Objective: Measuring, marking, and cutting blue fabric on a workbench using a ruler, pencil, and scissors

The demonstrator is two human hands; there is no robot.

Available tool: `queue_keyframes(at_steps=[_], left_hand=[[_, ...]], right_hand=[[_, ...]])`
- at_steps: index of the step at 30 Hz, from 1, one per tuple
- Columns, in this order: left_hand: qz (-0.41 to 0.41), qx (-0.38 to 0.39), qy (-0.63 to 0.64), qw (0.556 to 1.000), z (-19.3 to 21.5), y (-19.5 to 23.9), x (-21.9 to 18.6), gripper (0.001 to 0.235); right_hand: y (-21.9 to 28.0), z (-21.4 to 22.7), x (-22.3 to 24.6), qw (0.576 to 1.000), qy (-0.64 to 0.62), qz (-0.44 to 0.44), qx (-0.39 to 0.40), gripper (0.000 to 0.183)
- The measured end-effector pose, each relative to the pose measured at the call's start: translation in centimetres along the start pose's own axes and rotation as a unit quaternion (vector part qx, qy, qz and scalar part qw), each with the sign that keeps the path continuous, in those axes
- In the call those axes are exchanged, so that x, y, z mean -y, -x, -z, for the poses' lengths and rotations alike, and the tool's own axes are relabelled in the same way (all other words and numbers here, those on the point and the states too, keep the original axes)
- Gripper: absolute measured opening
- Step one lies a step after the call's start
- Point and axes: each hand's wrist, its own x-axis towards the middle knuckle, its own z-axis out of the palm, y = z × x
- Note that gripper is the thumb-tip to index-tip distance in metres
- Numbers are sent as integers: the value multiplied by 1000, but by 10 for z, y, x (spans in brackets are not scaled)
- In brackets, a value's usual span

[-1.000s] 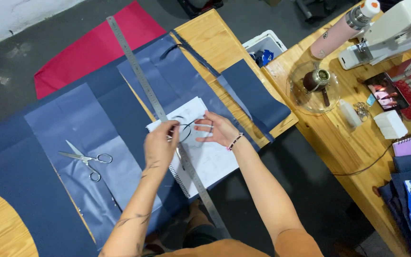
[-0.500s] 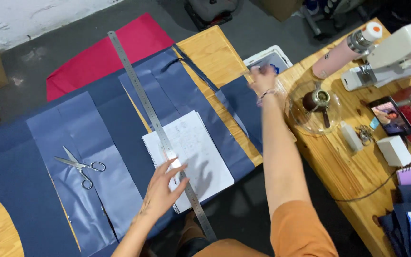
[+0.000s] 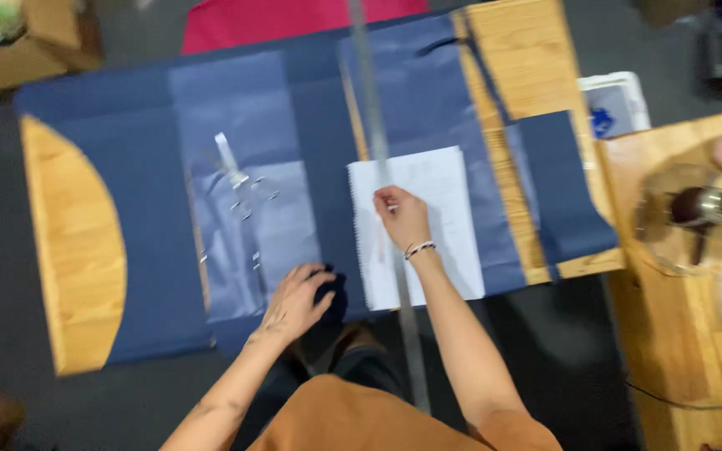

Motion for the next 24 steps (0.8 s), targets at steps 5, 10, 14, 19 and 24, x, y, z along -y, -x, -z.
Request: queue_keyframes(at_steps=[5, 10, 14, 19, 24], left_hand=[[18, -18, 39, 999, 32, 16, 32, 27], [76, -37, 72, 994, 50, 53, 93, 26], [146, -67, 114, 980, 62, 96, 154, 26], [235, -89, 245, 936, 35, 125, 227, 33], [210, -138, 140, 958, 50, 137, 238, 57]], right_hand=[[63, -94, 65, 997, 4, 67, 45, 9], [78, -162, 80, 989, 101, 88, 60, 14], [44, -204, 117, 983, 132, 126, 9, 21], [1, -226, 156, 965, 259, 22, -26, 63], [-15, -242, 132, 955, 297, 17, -22, 55]])
